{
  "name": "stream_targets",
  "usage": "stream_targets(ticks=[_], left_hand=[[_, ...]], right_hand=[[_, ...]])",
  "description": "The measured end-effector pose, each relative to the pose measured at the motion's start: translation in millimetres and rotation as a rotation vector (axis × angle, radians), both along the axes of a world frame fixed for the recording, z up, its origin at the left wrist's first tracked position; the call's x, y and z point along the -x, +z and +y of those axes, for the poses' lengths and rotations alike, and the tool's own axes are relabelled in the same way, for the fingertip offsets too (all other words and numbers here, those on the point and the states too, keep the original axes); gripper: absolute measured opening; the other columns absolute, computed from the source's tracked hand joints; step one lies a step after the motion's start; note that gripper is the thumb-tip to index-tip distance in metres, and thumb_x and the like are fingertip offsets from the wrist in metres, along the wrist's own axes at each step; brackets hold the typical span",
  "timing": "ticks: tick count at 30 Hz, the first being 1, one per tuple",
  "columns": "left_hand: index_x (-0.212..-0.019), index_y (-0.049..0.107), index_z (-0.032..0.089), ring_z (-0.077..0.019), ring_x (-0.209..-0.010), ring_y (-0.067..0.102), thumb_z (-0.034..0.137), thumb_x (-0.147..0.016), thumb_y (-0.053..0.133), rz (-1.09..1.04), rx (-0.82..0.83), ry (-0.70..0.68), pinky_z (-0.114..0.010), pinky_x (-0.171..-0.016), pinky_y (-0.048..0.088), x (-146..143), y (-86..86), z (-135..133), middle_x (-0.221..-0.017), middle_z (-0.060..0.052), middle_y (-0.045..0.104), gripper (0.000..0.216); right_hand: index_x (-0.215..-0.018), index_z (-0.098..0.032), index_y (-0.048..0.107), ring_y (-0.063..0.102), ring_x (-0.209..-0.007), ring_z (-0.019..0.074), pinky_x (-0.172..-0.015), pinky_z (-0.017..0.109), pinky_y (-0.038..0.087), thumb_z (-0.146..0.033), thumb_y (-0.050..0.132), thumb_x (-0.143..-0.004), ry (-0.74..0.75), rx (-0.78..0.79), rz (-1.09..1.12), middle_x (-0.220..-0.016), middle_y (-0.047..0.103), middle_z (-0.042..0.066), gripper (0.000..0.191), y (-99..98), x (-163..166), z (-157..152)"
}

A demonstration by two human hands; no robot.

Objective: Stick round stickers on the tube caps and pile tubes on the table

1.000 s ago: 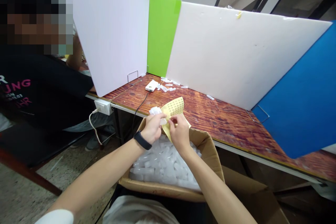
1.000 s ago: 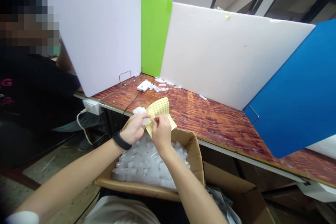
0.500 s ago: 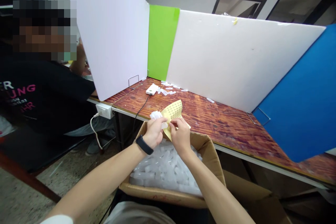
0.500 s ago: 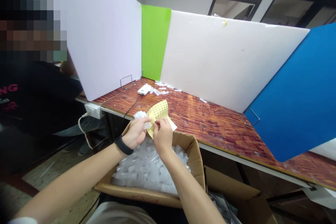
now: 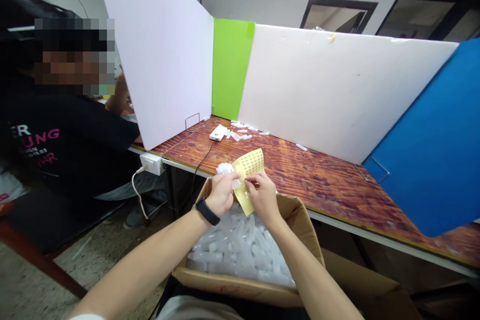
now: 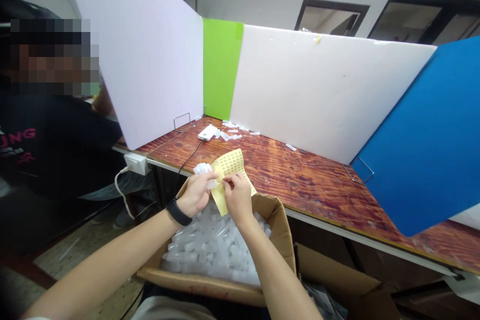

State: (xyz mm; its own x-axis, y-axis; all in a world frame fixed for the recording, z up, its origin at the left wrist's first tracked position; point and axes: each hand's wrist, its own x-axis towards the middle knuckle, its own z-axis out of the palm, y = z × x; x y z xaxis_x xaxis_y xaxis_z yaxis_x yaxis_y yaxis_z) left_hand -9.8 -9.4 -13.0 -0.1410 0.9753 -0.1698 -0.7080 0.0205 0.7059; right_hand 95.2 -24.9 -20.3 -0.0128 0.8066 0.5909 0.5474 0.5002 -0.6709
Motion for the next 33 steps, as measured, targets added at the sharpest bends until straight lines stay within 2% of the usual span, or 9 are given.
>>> stream_targets(ticks=[5, 10, 16, 21, 26, 29, 33], left_hand=[[-0.063, 0.054, 0.011, -0.0100, -0.052, 0.055, 0.005, -0.047, 0.063, 0.039, -0.009, -0.010, -0.021, -0.052, 0.043, -2, 3.4, -2, -0.060, 0.000, 0.059, 0.020], [-0.066, 0.057, 0.009, -0.0116, -0.056, 0.057, 0.006, -0.046, 0.064, 0.077, -0.020, -0.033, -0.023, -0.056, 0.045, -4, 1.4, 1, -0.064, -0.002, 0.061, 0.021], [-0.067, 0.058, 0.008, -0.0124, -0.055, 0.057, 0.006, -0.047, 0.065, 0.075, 0.001, -0.063, -0.023, -0.053, 0.044, -3, 1.5, 3, -0.064, -0.003, 0.062, 0.022], [-0.068, 0.059, 0.009, -0.0120, -0.056, 0.058, 0.005, -0.046, 0.066, 0.061, -0.013, -0.071, -0.023, -0.056, 0.046, -2, 5.7, 2, -0.067, -0.004, 0.063, 0.024], [-0.070, 0.059, 0.010, -0.0129, -0.057, 0.057, 0.008, -0.048, 0.066, 0.123, -0.032, -0.015, -0.026, -0.059, 0.046, 2, 1.6, 7, -0.066, -0.003, 0.062, 0.023], [-0.068, 0.059, 0.011, -0.0110, -0.056, 0.054, 0.010, -0.051, 0.066, 0.307, -0.145, 0.068, -0.023, -0.058, 0.043, 6, 1.3, 9, -0.065, 0.000, 0.060, 0.019], [-0.062, 0.056, 0.015, -0.0080, -0.054, 0.046, 0.013, -0.055, 0.066, 0.641, -0.425, 0.198, -0.019, -0.056, 0.037, 10, 8.3, 1, -0.060, 0.004, 0.053, 0.013]], right_hand=[[-0.068, -0.017, 0.057, 0.050, -0.063, 0.0150, -0.060, 0.029, 0.044, -0.017, 0.052, -0.072, 0.021, 0.059, -0.033, -0.071, 0.050, 0.002, 0.006, 2.9, -4, 5], [-0.067, -0.017, 0.053, 0.048, -0.059, 0.0128, -0.057, 0.029, 0.043, -0.018, 0.051, -0.073, 0.074, 0.137, -0.013, -0.076, 0.044, 0.002, 0.006, 4.7, -12, 12], [-0.070, -0.018, 0.047, 0.048, -0.073, 0.0164, -0.068, 0.031, 0.042, -0.015, 0.044, -0.077, 0.068, 0.037, -0.140, -0.079, 0.042, 0.002, 0.008, 2.8, -13, 11], [-0.073, -0.019, 0.043, 0.047, -0.068, 0.0155, -0.064, 0.030, 0.041, -0.016, 0.041, -0.079, 0.047, 0.021, -0.213, -0.080, 0.043, 0.003, 0.007, 3.1, -11, 7], [-0.073, -0.019, 0.042, 0.046, -0.068, 0.0157, -0.064, 0.030, 0.040, -0.017, 0.041, -0.078, 0.063, 0.003, -0.210, -0.076, 0.044, 0.002, 0.006, 5.5, -10, 5], [-0.071, -0.019, 0.043, 0.044, -0.064, 0.0147, -0.061, 0.028, 0.039, -0.020, 0.040, -0.080, 0.090, 0.020, -0.105, -0.070, 0.045, 0.001, 0.009, 10.8, -12, 4], [-0.076, -0.019, 0.045, 0.044, -0.060, 0.0131, -0.056, 0.026, 0.040, -0.027, 0.041, -0.082, 0.211, 0.108, 0.119, -0.067, 0.046, 0.000, 0.011, 25.6, -18, -2]])
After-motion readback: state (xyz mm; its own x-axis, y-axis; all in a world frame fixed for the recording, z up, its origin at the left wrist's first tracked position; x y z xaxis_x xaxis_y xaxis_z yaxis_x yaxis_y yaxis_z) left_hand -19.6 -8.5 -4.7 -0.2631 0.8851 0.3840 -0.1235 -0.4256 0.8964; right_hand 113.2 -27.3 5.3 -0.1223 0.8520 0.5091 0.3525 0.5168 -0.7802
